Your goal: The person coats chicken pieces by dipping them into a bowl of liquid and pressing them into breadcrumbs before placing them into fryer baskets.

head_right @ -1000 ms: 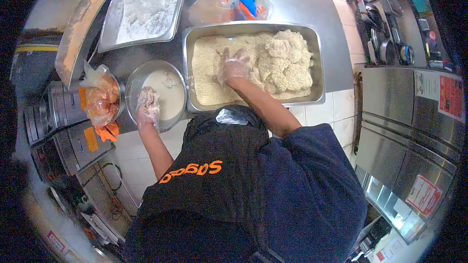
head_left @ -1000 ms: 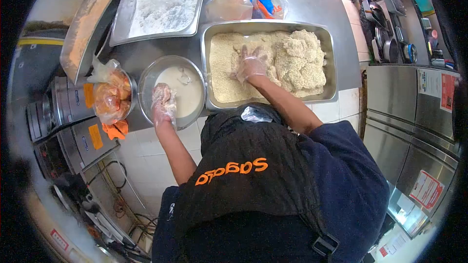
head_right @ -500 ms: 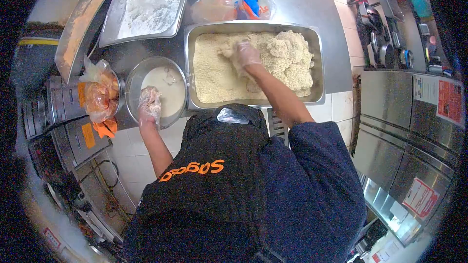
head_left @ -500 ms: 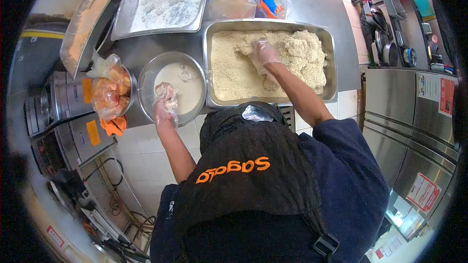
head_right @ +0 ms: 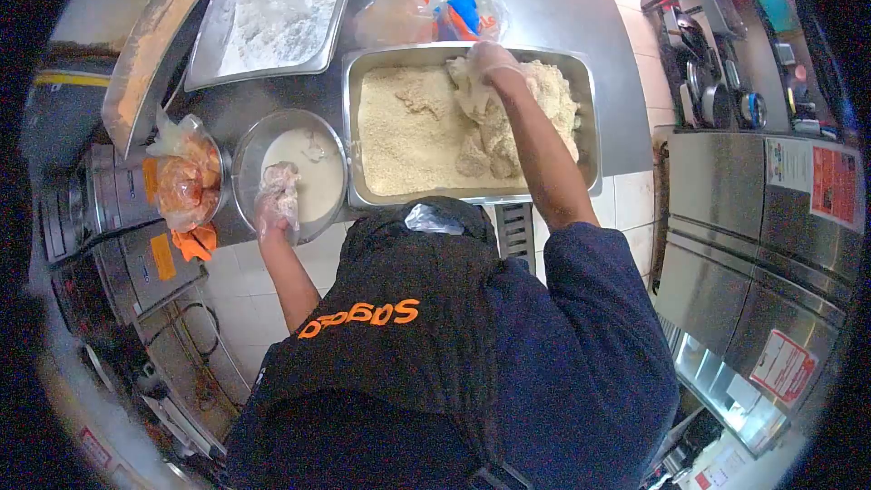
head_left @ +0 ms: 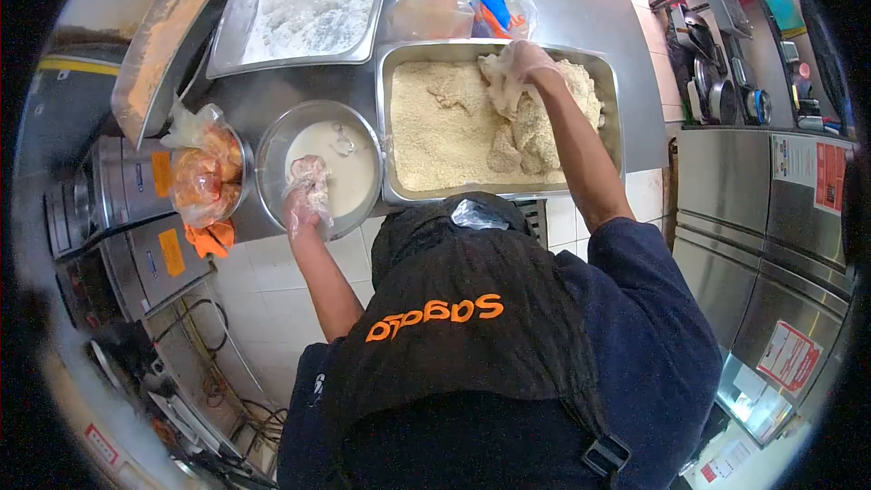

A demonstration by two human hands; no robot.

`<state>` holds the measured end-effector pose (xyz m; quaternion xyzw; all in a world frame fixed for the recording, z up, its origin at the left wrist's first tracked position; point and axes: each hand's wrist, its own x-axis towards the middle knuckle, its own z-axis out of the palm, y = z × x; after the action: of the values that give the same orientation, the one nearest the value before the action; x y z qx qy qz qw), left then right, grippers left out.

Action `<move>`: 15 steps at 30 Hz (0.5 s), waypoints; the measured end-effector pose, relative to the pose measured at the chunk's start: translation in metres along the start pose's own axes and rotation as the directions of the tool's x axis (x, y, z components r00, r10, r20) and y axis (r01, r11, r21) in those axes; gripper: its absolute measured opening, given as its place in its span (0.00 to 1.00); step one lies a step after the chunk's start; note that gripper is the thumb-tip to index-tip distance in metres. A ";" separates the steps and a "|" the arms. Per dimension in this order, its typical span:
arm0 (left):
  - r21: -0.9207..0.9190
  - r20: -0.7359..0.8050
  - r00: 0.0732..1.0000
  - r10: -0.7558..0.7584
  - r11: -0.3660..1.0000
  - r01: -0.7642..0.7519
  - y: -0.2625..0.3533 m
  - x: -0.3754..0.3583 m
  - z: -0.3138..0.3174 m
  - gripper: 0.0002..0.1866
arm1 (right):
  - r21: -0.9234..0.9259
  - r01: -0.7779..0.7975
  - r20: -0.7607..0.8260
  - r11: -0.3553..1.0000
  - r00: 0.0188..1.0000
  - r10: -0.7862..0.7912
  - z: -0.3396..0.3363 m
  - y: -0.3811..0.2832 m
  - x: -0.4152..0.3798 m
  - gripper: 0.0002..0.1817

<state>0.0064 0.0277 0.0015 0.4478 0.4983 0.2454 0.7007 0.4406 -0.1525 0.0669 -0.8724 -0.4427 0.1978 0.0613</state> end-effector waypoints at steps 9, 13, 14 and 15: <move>-0.081 -0.005 0.998 0.070 0.994 -0.070 0.040 -0.029 0.003 0.13 | 0.048 0.199 0.045 0.979 0.979 -0.201 0.114 -0.068 0.002 0.11; -0.019 -0.082 0.995 0.062 0.998 -0.063 0.047 -0.031 -0.002 0.11 | 0.298 0.181 -0.261 0.937 0.960 -0.103 0.170 -0.044 0.008 0.13; 0.291 -0.045 0.986 0.160 0.946 -0.141 0.053 -0.032 -0.005 0.08 | 0.300 0.149 -0.188 0.942 0.978 -0.095 0.168 -0.044 0.018 0.15; 0.568 0.017 0.970 0.241 0.797 -0.208 0.057 -0.033 -0.008 0.07 | 0.302 0.159 -0.185 0.940 0.977 -0.106 0.169 -0.046 0.021 0.15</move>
<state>-0.0078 0.0323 0.0663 0.6839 0.5112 0.1802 0.4883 0.3500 -0.1192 -0.0809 -0.8329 -0.4568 0.1881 0.2494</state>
